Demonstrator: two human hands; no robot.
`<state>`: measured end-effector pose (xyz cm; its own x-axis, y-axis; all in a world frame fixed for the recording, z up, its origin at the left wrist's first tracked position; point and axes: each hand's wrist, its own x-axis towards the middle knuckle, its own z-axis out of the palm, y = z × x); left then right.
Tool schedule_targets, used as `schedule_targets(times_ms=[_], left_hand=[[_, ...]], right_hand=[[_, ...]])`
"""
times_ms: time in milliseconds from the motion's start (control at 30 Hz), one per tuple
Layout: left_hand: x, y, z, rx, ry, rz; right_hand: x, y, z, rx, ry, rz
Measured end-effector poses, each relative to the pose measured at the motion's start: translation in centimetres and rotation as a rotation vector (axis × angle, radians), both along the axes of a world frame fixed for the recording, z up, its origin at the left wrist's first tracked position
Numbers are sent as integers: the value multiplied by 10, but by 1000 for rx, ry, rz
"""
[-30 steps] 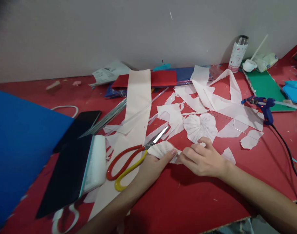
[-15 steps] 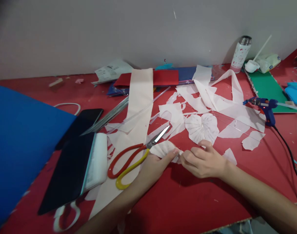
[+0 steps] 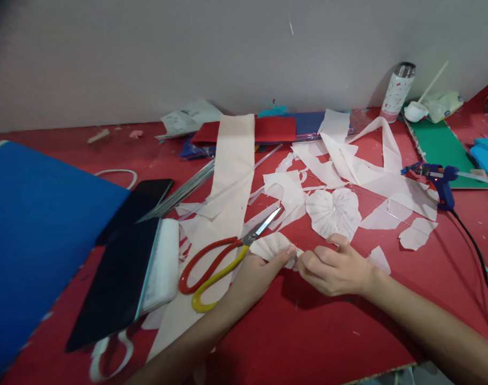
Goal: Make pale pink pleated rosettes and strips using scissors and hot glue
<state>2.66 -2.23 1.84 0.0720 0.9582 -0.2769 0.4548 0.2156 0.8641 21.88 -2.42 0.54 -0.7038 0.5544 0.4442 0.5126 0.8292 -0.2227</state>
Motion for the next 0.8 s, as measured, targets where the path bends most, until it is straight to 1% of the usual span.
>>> schedule_targets(times_ms=[100, 233, 367, 533, 700, 800], left_hand=[[1, 0, 2, -3, 0, 11], [1, 0, 3, -19, 5, 25], [-1, 2, 0, -19, 11, 27], [-2, 4, -3, -2, -30, 21], [-4, 6, -7, 22, -26, 13], [-5, 9, -11, 68, -43, 43]], right_hand=[[-1, 1, 1, 52, -4, 7], [-1, 1, 2, 208, -5, 18], [-2, 1, 4, 245, -56, 24], [-4, 2, 8, 424, -30, -13], [-5, 2, 12, 445, -19, 25], [-7, 1, 12, 518, 16, -11]])
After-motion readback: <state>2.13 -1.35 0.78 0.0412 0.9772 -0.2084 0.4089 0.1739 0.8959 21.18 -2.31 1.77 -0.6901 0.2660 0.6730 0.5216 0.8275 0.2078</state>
